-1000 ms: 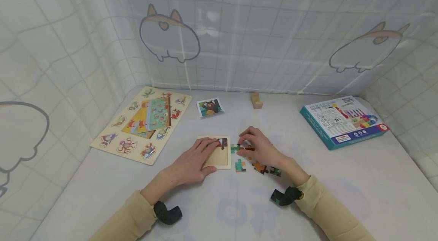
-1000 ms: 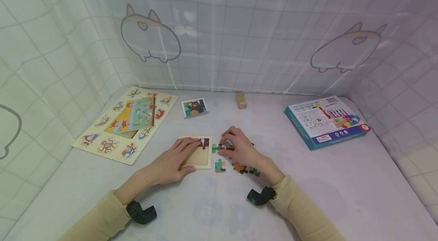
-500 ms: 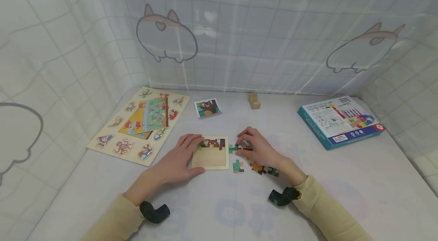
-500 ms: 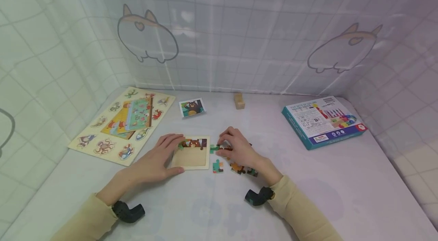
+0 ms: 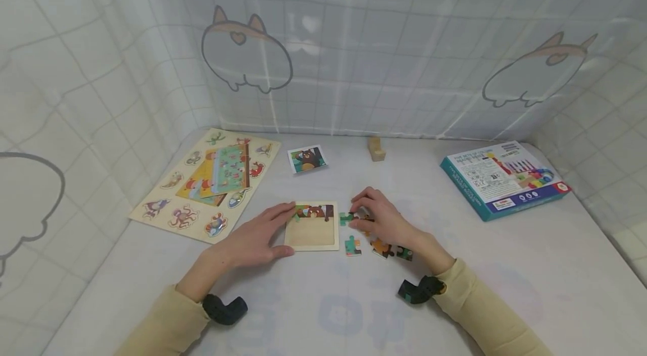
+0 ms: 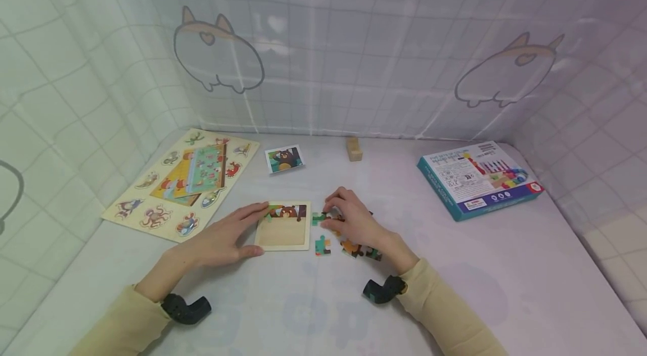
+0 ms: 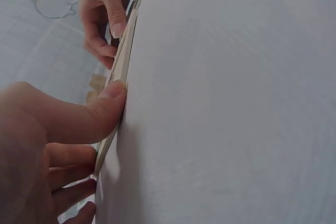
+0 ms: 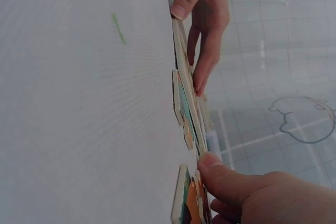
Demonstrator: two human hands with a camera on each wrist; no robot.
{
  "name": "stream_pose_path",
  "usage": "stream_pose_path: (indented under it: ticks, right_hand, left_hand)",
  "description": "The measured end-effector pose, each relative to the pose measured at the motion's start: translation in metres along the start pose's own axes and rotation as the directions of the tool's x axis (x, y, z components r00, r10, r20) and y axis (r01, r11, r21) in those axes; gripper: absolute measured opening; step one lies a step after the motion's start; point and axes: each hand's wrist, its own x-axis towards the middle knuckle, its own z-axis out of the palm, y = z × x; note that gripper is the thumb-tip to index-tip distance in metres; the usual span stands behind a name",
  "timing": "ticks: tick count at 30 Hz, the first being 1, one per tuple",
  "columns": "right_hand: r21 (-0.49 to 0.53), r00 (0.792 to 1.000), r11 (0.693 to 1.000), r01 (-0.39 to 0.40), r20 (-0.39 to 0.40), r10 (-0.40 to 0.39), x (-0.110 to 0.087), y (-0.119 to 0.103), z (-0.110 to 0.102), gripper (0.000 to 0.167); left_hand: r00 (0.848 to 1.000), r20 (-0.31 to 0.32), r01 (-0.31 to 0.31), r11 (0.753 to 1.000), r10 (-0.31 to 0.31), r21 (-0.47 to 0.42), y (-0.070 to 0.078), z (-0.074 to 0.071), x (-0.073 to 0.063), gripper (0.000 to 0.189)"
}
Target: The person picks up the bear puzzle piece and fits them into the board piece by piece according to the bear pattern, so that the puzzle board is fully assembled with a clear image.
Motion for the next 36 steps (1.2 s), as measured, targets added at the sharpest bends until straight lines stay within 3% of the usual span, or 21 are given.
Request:
stream_pose_path:
  ticks: [16, 36]
  right_hand:
    - [0.042, 0.999, 0.998, -0.038, -0.001, 0.038, -0.0005, 0.0, 0.0008, 0.017]
    - [0.035, 0.999, 0.998, -0.051, -0.005, 0.051, -0.0002, -0.0023, 0.0017, 0.018]
  left_hand:
    - [1.0, 0.02, 0.019, 1.0, -0.019, -0.014, -0.0002, -0.0016, -0.001, 0.085]
    - [1.0, 0.006, -0.002, 1.0, 0.002, 0.008, 0.0024, -0.0005, -0.0012, 0.08]
